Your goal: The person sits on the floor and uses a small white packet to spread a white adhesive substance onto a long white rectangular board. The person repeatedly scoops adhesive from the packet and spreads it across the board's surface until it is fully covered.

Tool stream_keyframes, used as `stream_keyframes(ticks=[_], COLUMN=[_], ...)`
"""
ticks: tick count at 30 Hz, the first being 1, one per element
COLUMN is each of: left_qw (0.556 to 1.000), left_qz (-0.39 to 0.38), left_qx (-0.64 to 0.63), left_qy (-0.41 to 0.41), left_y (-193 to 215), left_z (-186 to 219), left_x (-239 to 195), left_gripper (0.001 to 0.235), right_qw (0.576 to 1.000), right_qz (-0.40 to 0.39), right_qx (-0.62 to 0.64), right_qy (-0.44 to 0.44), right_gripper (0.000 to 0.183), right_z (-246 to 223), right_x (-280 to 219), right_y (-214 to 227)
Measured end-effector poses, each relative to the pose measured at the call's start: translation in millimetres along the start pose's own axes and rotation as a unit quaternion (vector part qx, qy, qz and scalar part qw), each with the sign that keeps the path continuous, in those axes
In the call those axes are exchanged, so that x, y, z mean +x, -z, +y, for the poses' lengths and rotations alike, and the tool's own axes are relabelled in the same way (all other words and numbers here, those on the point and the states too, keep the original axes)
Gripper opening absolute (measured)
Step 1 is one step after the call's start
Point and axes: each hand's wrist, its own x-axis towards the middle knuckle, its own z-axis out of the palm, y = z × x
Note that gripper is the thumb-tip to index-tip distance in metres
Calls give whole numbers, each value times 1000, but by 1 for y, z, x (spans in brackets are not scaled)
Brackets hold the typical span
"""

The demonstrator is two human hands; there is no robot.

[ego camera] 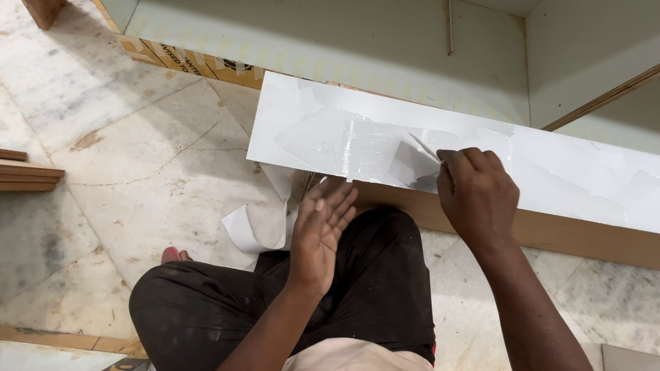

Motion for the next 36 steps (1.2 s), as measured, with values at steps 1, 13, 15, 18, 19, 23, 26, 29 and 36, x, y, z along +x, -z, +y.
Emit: stream_keyframes(ticks=[1, 13, 15, 18, 19, 23, 26, 29, 36], left_qw=[998, 893, 887, 883, 882, 878, 816, 667, 353], left_qz=[-2, 17, 17, 9, 5, -33, -93, -140, -180], left_qx=[54, 405, 416, 427, 429, 446, 526, 673, 875], left_qy=[-22, -197, -200, -196, -193, -168, -221, -288, -278], left_y=[0, -19, -25, -33, -37, -51, -60, -63, -62], left_z=[-1, -31, -37, -44, -46, -58, -63, -66, -81], left_x=[-2, -12, -13, -16, -16, -23, -24, -14, 7], left_gripper=[65, 76, 76, 77, 78, 78, 74, 74, 57], right_qw=[1000, 991, 990, 989, 989, 986, 984, 980, 978], right_qz=[0, 14, 20, 27, 28, 36, 47, 61, 77], right_qx=[4, 82, 88, 100, 100, 122, 127, 147, 158], right_qy=[-7, -107, -104, -102, -105, -112, -114, -119, -115], right_gripper=[13, 15, 15, 15, 16, 16, 15, 14, 15], right_z=[4, 45, 50, 57, 59, 68, 77, 82, 76], right_x=[-1, -25, -27, -29, -30, -33, -33, -34, -36], right_y=[2, 17, 17, 17, 17, 16, 15, 13, 12])
